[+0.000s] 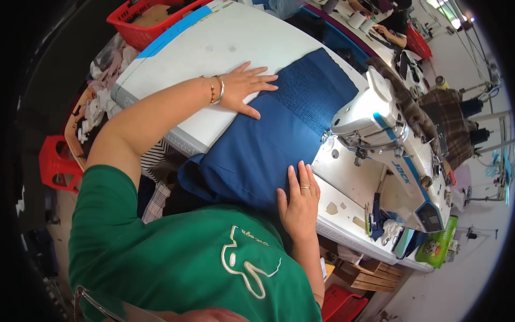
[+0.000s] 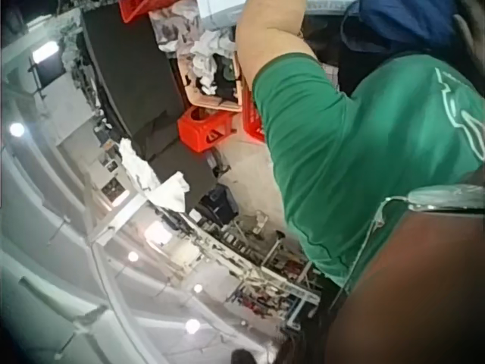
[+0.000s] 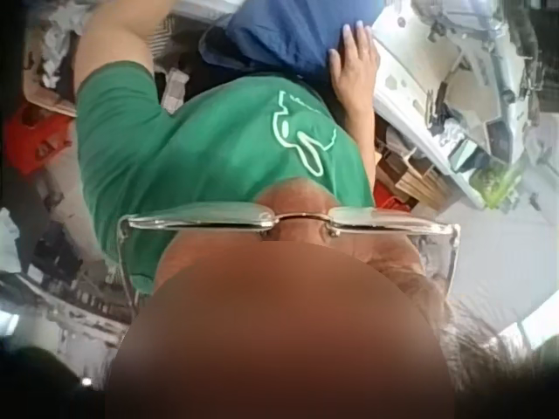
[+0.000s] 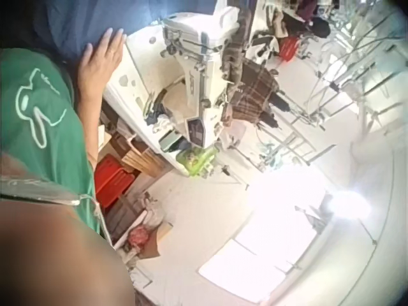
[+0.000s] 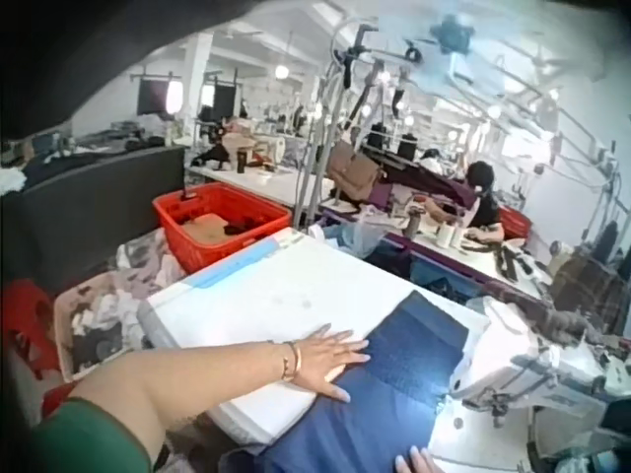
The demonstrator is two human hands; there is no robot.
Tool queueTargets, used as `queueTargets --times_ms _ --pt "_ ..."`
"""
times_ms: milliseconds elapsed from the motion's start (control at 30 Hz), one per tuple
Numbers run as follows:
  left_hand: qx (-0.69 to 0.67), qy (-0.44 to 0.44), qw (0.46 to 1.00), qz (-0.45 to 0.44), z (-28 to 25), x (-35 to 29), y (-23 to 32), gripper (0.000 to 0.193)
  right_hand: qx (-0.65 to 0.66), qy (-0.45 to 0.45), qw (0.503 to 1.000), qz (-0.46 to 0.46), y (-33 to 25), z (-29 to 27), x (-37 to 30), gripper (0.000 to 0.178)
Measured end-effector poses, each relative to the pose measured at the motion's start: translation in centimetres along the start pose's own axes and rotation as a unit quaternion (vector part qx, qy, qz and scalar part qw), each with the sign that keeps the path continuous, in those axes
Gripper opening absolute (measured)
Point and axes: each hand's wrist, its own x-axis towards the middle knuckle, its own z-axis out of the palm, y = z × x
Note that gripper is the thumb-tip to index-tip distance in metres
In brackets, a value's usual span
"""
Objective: The recorder uses an industrial sewing machine to assemble a blue and white fabric tote bag, including attaching straps.
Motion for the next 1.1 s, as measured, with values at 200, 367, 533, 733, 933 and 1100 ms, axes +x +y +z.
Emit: queueTargets --times_ms 200,367,533,733,933,1100 --pt "-0.066 -0.061 0.996 -0.026 -3.3 1.4 0.1 0.086 -0.008 -0.009 1.000 0.007 -0.1 0.0 0.1 0.057" --pt "-0.043 -0.091 0.994 -0.036 -4.1 4.4 0.9 0.055 -0.014 -0.010 1.000 0.004 -0.1 0.1 0.1 0.058" --pt "-0.004 0.021 1.000 -0.003 -1.5 4.6 -1.3 0.051 -0.015 -0.010 1.000 0.011 -0.2 0.1 0.0 0.058" --pt "-0.018 0.191 0.966 0.174 -0.5 5.6 -1.1 0.031 -0.014 -0.012 1.000 0.015 -0.3 0.1 0.1 0.058" --pt "-0.068 0.097 0.984 0.130 -2.5 4.4 0.9 0.010 -0.019 -0.017 1.000 0.015 -0.3 0.1 0.1 0.058" --pt "-0.030 0.030 0.996 -0.081 -2.1 1.5 8.9 0.047 -0.012 -0.011 1.000 0.015 -0.6 -0.1 0.3 0.059"
